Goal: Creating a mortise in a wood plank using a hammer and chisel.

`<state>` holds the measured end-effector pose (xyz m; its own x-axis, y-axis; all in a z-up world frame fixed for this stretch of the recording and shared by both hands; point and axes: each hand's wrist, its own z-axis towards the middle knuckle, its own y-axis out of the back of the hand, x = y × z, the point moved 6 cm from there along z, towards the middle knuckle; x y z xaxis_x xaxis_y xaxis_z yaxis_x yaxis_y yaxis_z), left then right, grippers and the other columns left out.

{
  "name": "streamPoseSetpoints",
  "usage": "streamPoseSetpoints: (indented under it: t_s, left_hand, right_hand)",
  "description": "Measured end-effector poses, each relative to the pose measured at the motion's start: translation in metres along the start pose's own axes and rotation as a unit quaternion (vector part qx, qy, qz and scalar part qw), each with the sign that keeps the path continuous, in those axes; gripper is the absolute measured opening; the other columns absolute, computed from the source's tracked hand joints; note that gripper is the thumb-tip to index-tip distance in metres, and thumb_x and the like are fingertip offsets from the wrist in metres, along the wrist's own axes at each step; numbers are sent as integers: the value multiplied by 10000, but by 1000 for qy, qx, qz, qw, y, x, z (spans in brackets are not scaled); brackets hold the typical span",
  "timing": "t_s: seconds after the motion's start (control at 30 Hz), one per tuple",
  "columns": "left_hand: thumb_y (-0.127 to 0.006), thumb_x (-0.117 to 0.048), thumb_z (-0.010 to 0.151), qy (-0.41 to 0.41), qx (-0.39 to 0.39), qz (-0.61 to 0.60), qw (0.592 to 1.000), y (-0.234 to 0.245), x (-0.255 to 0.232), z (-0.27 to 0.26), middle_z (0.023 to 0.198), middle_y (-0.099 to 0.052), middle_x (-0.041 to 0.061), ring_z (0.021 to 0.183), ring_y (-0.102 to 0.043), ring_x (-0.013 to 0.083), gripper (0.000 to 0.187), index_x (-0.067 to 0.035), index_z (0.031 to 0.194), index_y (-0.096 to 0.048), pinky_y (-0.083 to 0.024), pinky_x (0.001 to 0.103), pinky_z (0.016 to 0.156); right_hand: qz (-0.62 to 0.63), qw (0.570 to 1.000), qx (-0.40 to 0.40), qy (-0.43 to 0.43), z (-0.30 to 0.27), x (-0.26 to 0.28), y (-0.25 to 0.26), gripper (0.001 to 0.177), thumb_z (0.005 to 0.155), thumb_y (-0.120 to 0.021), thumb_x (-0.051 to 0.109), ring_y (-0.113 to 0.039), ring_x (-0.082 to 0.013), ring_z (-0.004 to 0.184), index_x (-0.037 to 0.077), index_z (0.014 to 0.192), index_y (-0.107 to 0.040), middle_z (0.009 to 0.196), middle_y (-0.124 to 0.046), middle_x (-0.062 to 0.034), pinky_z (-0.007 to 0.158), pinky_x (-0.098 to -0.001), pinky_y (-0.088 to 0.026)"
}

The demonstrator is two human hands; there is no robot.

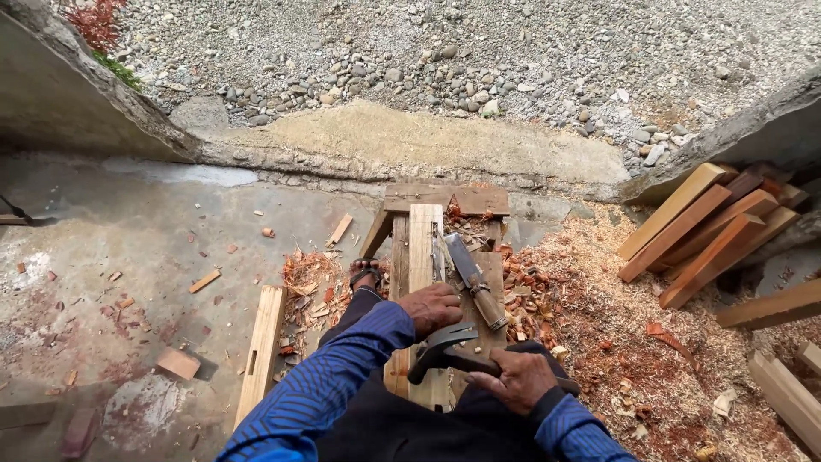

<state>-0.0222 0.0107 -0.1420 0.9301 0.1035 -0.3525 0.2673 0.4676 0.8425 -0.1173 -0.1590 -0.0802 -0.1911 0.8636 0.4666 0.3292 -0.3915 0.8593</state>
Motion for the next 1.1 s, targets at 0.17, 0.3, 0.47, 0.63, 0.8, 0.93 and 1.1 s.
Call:
streamPoseSetpoints:
  t_s: [0.17,0.3,0.47,0.63,0.8,0.93,1.1]
  left_hand:
    - [-769,-336,888,16,21,13,1000,41,12,29,907,-585,96,953,-564,305,312,-81,867,-589,-472,437,895]
    - [-734,-394,947,226,-172,-191,940,101,54,52,756,-573,34,725,-574,213,349,-97,843,-582,-504,377,657]
    - [-742,-376,920,358,-220,-287,861,127,53,66,684,-545,48,644,-526,230,365,-90,799,-550,-478,400,563]
    - [-699,-380,988,45,-87,-100,990,85,-76,62,813,-500,89,790,-507,283,393,-94,804,-503,-424,424,743]
    - [-698,-361,989,44,-97,-72,992,57,-75,42,821,-493,86,802,-495,280,352,-104,817,-530,-425,420,763]
    - [-710,-356,987,59,-88,-64,992,49,-78,35,813,-493,84,788,-490,274,375,-99,783,-529,-426,421,745]
    - [-712,-364,992,49,-104,-78,990,55,-87,35,801,-487,85,780,-484,272,411,-90,764,-506,-431,419,747]
  right_hand:
    - [22,989,23,142,-28,25,10,581,700,-895,570,-694,-355,661,60,745,-620,700,-650,-170,569,-454,-520]
    - [219,971,-5,100,-46,35,19,368,798,-842,422,-775,-282,715,89,940,-772,814,-781,-102,595,-368,-596]
    - [178,984,-19,-25,-68,-6,-17,423,703,-919,443,-748,-280,620,79,847,-758,699,-738,-114,565,-389,-565]
    - [197,979,-27,29,-105,-27,-59,407,697,-938,454,-800,-241,699,142,935,-829,756,-797,-87,615,-348,-618]
    - [259,963,-48,55,-104,10,-22,461,754,-888,461,-828,-204,778,117,1051,-806,880,-841,-69,647,-324,-659]
    - [248,964,-64,73,-108,-5,-40,436,794,-867,487,-854,-188,780,123,1027,-808,871,-845,-64,628,-313,-664]
    - [261,962,-59,49,-103,-2,-34,445,785,-859,471,-829,-171,736,104,1030,-801,850,-836,-70,599,-310,-661]
